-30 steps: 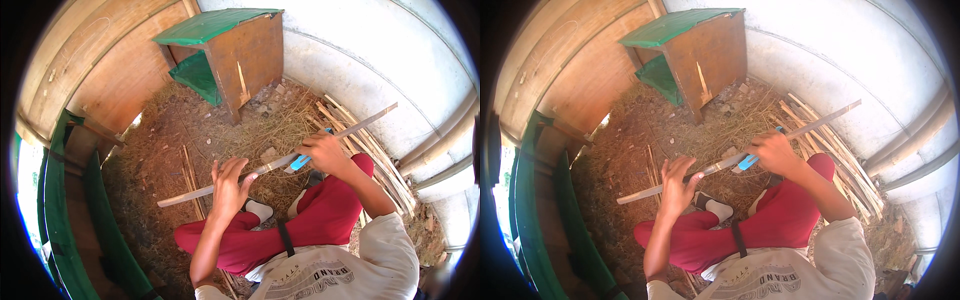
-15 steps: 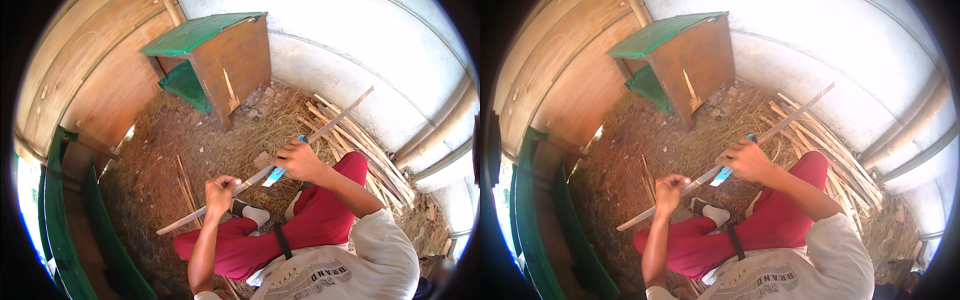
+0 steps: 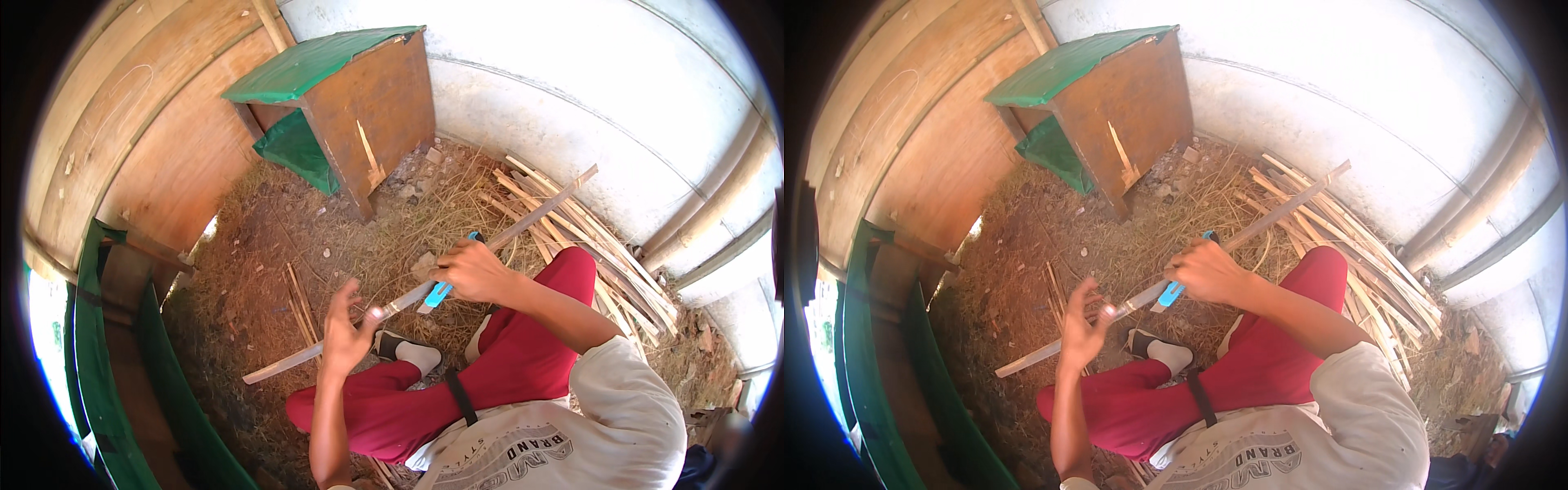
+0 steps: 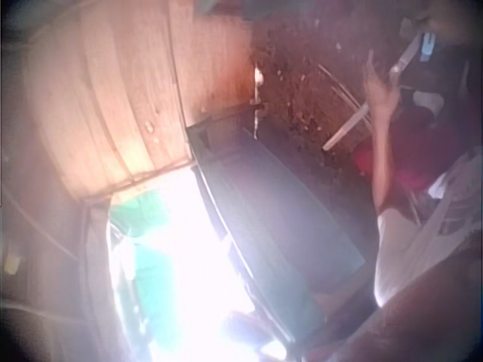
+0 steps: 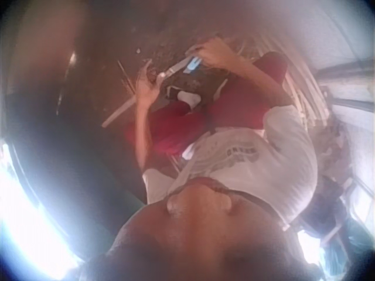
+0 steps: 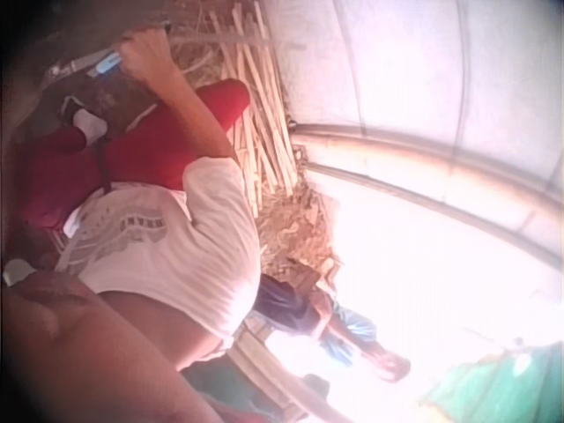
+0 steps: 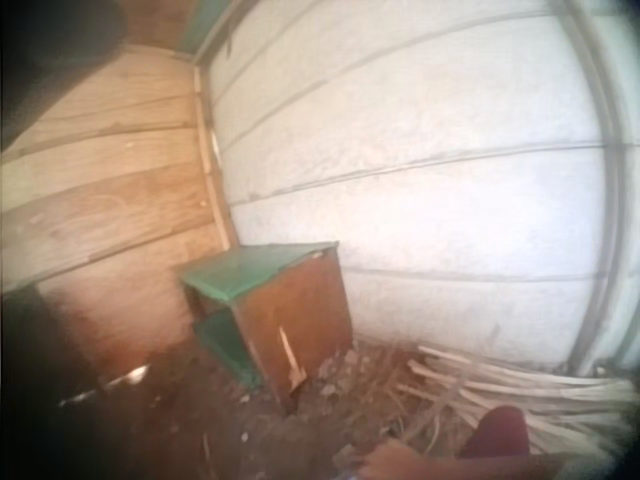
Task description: The person sits on the ground and uses a knife to shave thin strips from a long bamboo stick. They repeatedly scrape the surface to thin the stick and remove the outer layer.
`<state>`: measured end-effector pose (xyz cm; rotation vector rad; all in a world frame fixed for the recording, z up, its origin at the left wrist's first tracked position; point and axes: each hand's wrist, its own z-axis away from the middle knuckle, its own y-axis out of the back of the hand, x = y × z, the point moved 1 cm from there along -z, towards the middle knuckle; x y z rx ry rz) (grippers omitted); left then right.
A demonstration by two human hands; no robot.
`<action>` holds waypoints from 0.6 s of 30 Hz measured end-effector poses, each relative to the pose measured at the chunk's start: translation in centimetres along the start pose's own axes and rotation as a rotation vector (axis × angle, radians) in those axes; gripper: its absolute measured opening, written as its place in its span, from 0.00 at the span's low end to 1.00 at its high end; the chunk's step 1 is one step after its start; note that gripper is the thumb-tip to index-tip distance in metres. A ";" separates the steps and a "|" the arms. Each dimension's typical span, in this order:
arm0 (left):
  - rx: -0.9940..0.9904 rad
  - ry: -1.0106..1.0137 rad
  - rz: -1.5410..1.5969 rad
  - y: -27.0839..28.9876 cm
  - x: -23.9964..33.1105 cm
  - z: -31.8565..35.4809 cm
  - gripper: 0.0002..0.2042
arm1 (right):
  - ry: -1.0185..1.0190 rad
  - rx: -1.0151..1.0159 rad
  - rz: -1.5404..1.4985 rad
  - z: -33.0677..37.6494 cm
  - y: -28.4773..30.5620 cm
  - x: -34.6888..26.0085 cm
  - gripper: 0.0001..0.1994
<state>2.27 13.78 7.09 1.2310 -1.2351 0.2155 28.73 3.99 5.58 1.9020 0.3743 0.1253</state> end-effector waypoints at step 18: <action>0.115 0.026 -0.254 1.0 -1.3 6.2 0.17 | -1.068 0.407 -0.927 2.8 0.1 4.1 0.23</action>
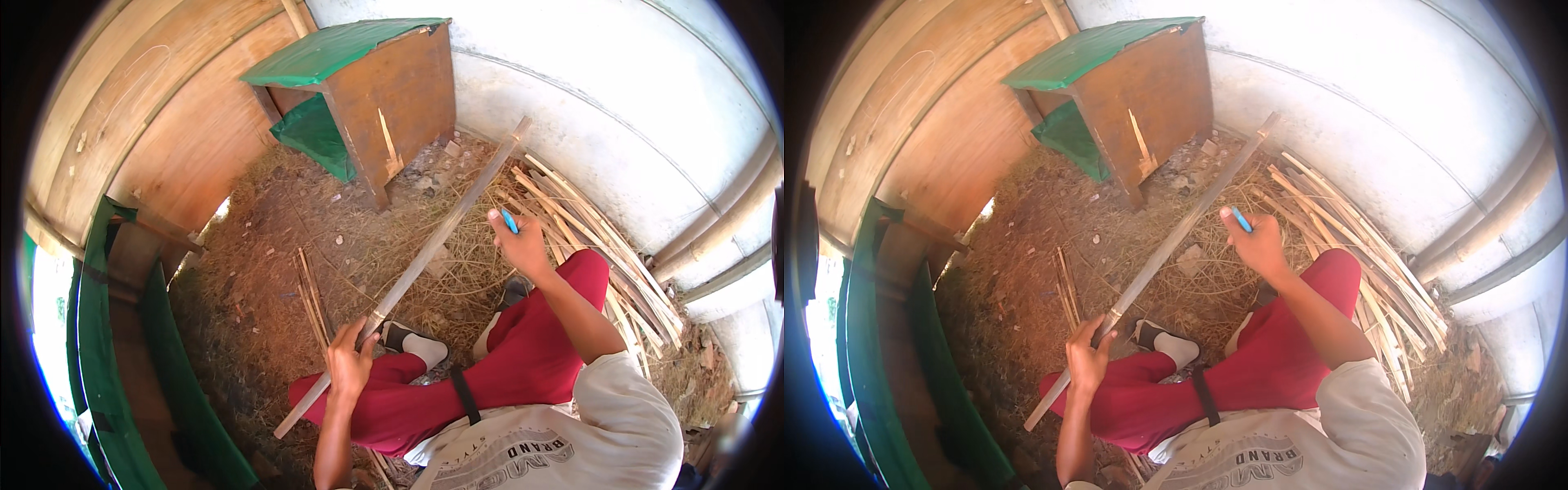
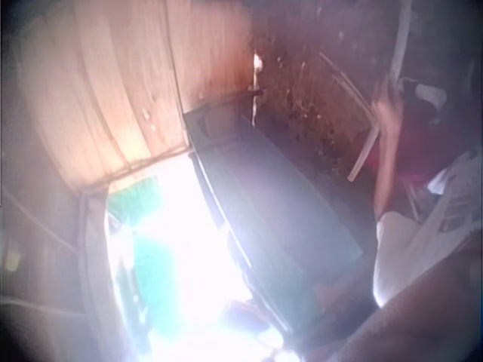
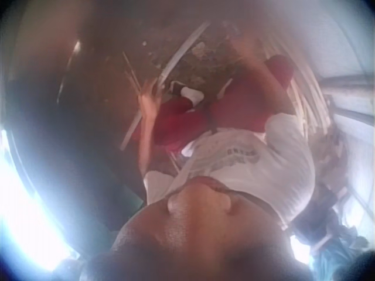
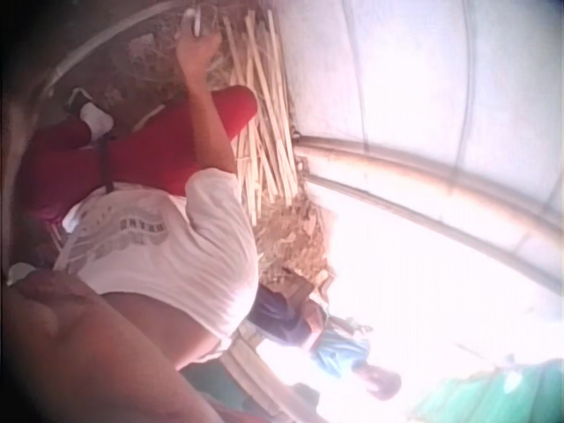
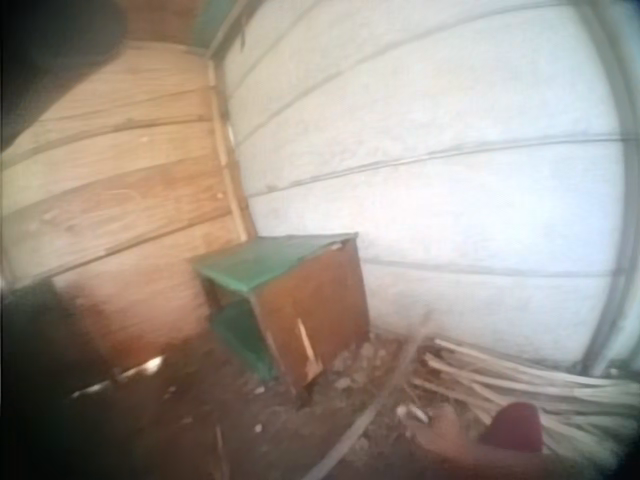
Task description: The person sits on the ground and uses a knife to shave thin strips from a long bamboo stick. They repeatedly scrape the surface to thin the stick and remove the outer layer.
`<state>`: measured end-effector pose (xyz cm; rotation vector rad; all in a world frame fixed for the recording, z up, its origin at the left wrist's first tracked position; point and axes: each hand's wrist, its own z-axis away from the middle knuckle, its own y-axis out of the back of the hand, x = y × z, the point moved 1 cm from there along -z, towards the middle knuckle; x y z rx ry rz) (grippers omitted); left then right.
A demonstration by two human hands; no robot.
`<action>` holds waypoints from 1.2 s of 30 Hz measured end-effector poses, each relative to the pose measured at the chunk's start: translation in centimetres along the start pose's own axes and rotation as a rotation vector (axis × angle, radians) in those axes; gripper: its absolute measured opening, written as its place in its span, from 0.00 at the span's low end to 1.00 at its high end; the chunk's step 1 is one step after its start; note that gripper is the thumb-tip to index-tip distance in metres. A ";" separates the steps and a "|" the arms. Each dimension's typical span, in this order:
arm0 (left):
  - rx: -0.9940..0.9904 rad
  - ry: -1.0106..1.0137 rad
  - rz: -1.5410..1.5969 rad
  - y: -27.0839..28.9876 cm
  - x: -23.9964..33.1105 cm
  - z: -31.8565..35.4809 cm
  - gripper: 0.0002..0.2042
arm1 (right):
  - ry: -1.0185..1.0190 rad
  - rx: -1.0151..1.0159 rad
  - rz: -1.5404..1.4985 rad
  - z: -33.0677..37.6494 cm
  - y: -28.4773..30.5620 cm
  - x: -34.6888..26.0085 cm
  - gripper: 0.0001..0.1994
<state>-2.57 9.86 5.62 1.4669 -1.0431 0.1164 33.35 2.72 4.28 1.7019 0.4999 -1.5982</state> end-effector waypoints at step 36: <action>-0.236 0.497 0.725 -6.8 -2.9 6.1 0.20 | -0.348 -0.269 -0.331 1.3 -9.2 5.5 0.14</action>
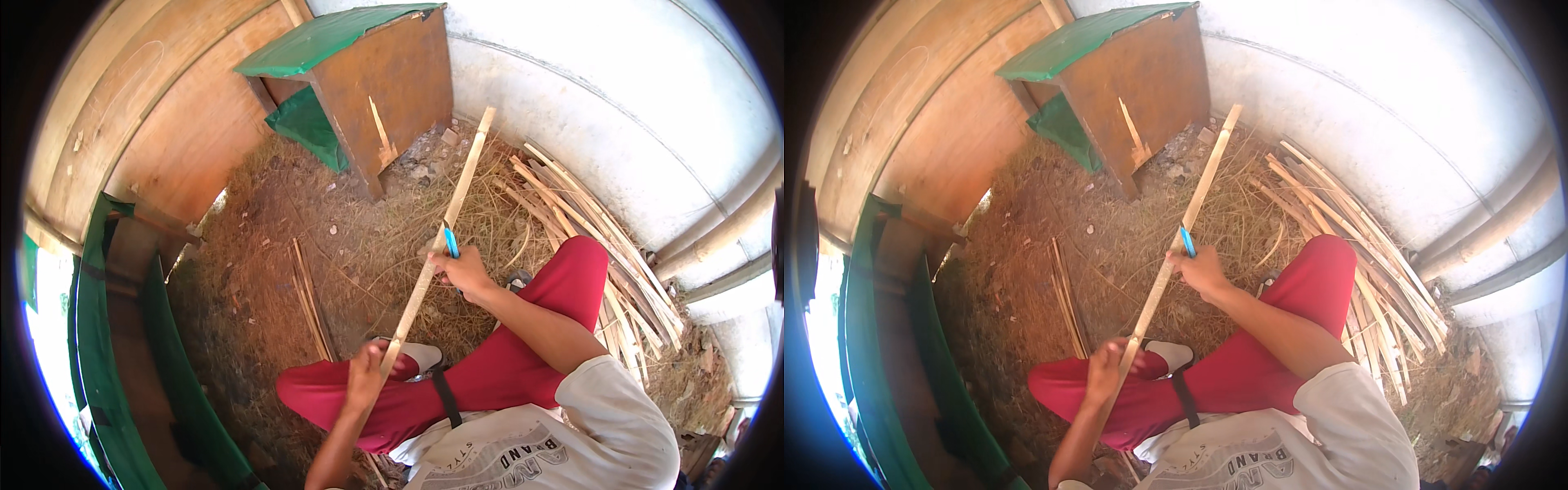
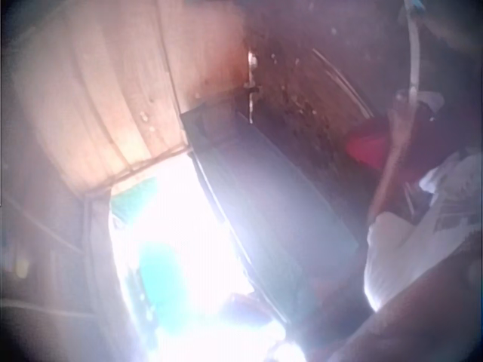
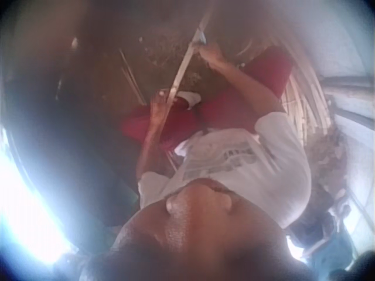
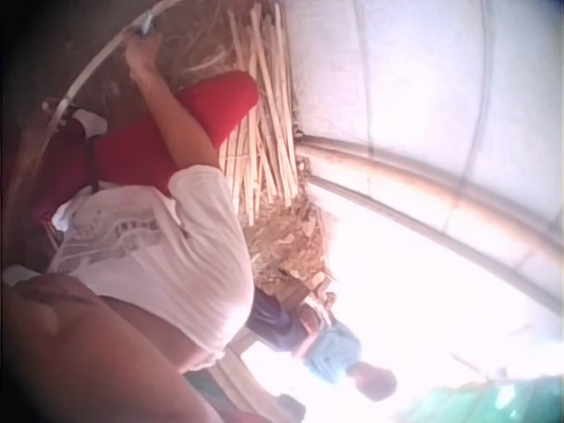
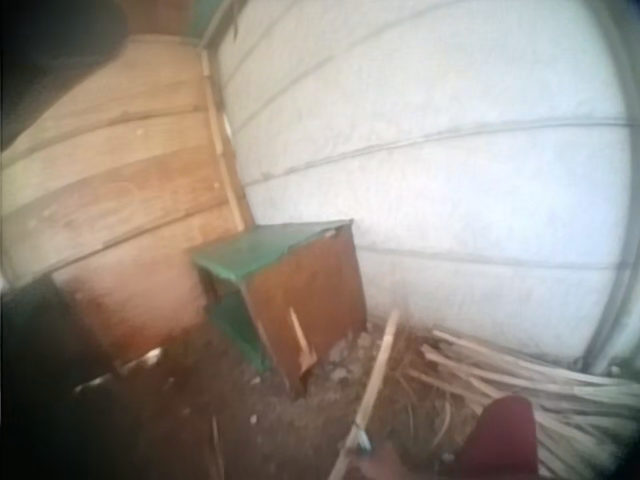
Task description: The person sits on the ground and uses a knife to shave thin strips from a long bamboo stick. They repeatedly scrape the surface to thin the stick and remove the outer layer.
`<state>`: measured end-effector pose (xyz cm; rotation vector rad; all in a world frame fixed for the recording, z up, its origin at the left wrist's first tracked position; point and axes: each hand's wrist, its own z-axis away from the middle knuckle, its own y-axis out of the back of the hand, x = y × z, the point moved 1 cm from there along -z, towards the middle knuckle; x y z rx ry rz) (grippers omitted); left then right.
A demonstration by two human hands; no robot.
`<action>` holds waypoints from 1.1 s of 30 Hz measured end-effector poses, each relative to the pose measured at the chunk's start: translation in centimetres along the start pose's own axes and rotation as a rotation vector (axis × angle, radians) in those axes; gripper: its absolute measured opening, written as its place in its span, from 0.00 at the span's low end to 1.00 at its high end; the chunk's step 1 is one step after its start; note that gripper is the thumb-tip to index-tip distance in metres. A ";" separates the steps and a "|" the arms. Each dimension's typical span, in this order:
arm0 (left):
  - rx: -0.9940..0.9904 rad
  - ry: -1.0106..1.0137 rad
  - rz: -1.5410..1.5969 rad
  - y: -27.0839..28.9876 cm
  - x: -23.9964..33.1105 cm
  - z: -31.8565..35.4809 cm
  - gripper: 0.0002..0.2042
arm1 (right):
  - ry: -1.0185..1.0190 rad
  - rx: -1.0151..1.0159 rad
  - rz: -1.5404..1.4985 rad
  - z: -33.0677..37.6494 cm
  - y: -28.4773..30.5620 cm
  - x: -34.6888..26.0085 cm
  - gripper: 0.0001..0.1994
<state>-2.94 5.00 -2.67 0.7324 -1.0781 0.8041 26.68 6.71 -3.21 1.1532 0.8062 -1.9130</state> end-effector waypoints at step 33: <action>-0.073 0.078 -0.171 -3.2 3.2 -3.3 0.11 | 0.022 -0.048 -0.067 0.6 1.7 -0.4 0.15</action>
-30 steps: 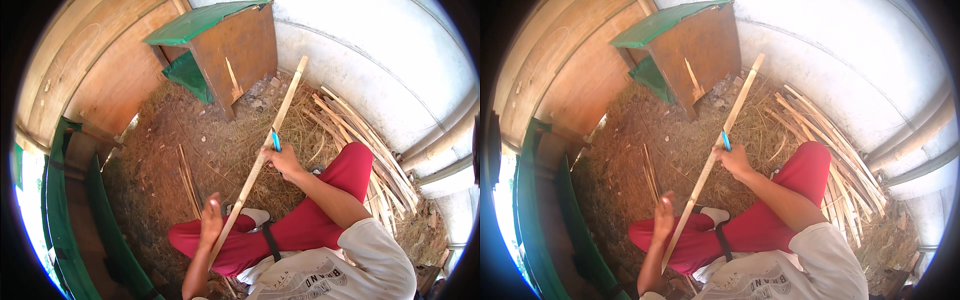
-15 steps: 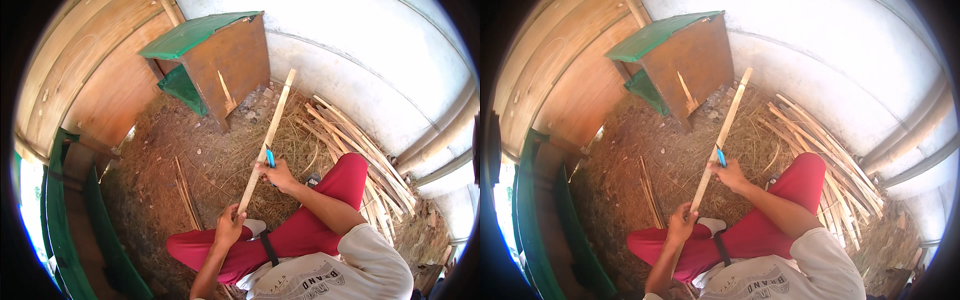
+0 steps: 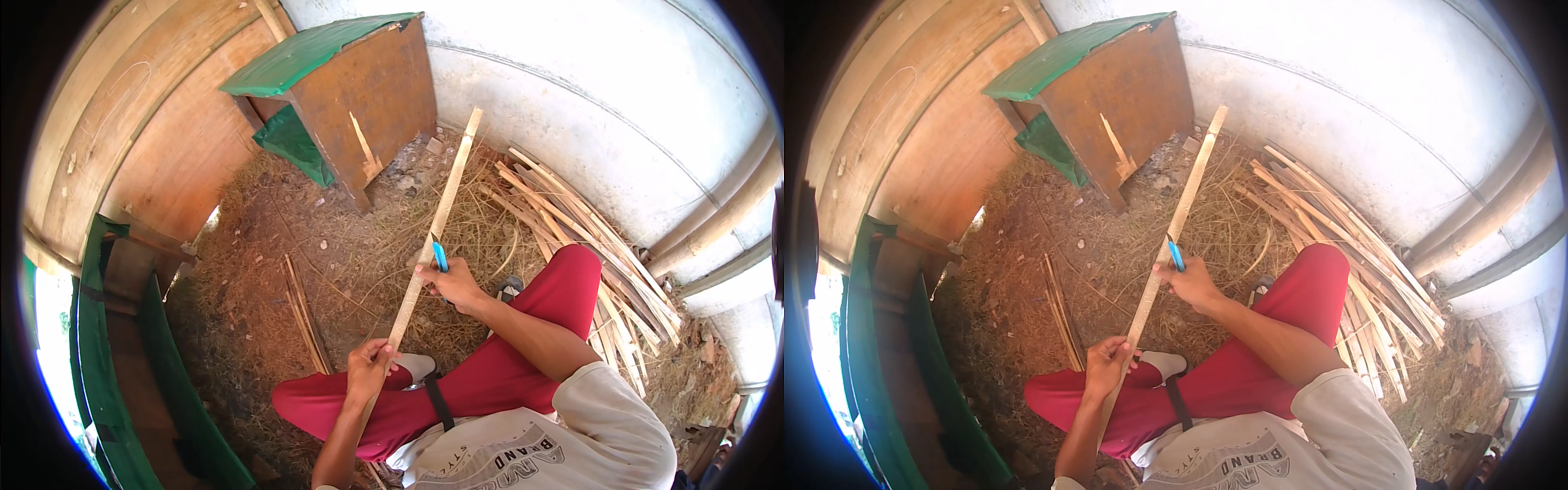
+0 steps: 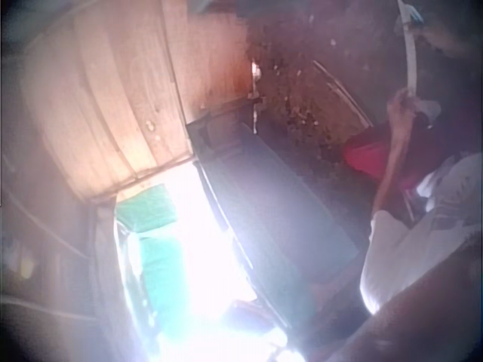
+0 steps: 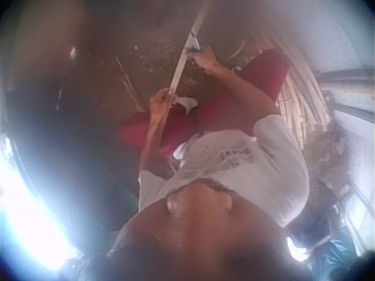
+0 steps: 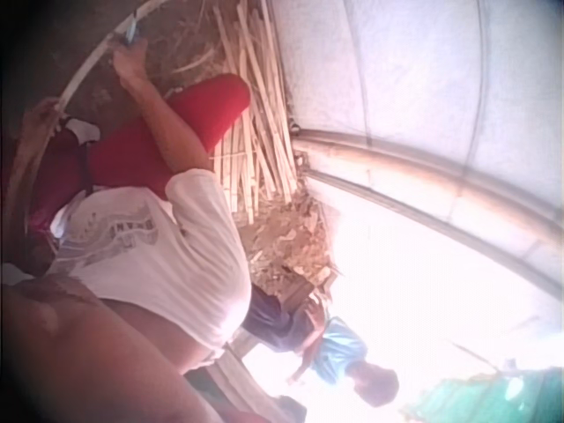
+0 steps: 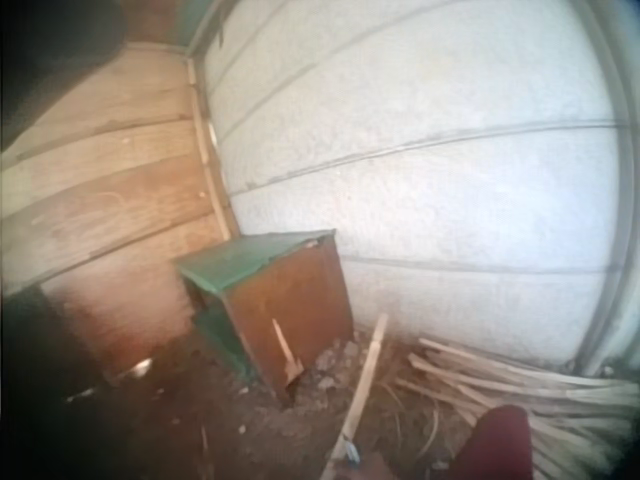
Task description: The person sits on the ground and uses a knife to shave thin strips from a long bamboo stick. They repeatedly scrape the surface to thin the stick and remove the outer layer.
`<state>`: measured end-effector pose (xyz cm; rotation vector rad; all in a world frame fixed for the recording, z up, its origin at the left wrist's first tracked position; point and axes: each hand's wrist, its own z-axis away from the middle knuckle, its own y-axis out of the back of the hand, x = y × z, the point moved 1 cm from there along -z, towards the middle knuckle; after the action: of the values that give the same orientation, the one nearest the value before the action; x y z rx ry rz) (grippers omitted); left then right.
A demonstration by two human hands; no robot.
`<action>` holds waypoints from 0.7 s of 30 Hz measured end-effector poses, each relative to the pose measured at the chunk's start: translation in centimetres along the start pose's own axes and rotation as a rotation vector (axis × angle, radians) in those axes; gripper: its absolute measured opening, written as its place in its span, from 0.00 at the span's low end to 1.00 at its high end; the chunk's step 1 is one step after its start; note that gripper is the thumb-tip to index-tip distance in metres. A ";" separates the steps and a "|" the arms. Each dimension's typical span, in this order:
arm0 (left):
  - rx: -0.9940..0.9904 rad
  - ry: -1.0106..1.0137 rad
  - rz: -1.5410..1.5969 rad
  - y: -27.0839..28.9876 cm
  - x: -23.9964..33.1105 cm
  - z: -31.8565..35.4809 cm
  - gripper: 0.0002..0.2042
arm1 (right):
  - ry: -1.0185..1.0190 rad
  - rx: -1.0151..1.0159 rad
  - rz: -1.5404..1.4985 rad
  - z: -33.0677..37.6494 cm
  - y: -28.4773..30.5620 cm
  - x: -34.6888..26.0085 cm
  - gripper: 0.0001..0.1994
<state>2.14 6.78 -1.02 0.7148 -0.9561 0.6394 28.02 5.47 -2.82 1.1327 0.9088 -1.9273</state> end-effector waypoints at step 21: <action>0.061 0.023 -0.038 3.1 1.1 0.2 0.17 | 0.038 0.152 -0.016 -2.3 1.4 0.5 0.14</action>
<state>0.21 8.69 0.85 0.7767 -0.9032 0.6446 29.99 6.61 -4.40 1.2572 0.8045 -2.0216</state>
